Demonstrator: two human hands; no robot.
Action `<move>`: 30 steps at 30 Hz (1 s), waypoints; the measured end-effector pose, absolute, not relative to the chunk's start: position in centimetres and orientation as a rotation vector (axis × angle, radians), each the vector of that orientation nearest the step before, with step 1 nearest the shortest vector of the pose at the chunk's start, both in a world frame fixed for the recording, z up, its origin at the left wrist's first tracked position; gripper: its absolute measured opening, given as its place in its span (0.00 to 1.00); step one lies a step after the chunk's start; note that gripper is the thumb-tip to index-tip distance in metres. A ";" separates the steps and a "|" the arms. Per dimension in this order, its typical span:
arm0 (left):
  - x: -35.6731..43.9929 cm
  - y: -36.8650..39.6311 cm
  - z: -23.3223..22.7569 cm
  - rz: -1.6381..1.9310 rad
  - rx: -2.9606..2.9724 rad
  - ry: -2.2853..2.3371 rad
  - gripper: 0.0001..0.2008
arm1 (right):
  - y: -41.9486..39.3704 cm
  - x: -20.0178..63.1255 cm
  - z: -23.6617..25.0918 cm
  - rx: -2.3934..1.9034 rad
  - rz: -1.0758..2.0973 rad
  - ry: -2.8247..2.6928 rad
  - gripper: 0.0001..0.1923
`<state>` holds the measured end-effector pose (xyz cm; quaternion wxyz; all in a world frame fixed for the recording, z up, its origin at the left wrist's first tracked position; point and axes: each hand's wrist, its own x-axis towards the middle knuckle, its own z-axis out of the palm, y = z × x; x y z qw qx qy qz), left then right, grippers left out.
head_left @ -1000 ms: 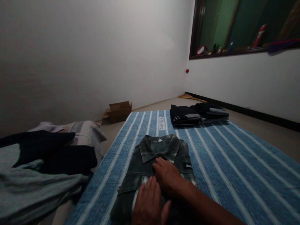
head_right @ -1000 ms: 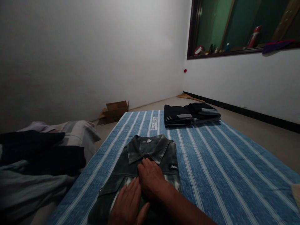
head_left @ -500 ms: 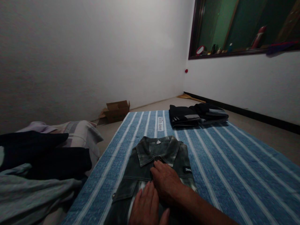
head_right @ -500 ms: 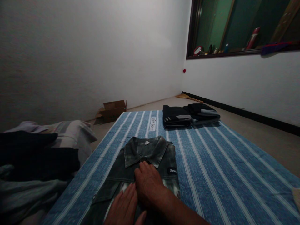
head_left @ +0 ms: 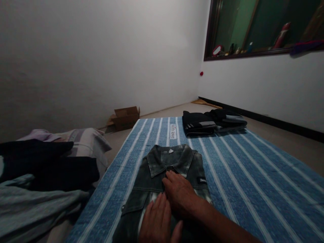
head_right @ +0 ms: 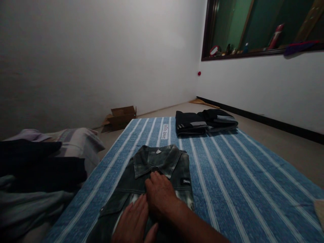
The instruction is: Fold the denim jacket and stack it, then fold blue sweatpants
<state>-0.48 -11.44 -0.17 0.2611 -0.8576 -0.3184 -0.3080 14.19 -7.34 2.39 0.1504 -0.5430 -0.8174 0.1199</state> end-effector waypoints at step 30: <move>0.9 -12.0 -2.2 -1.086 -2.241 -1.050 0.16 | -7.4 14.2 1.6 -1.546 0.341 -2.326 0.14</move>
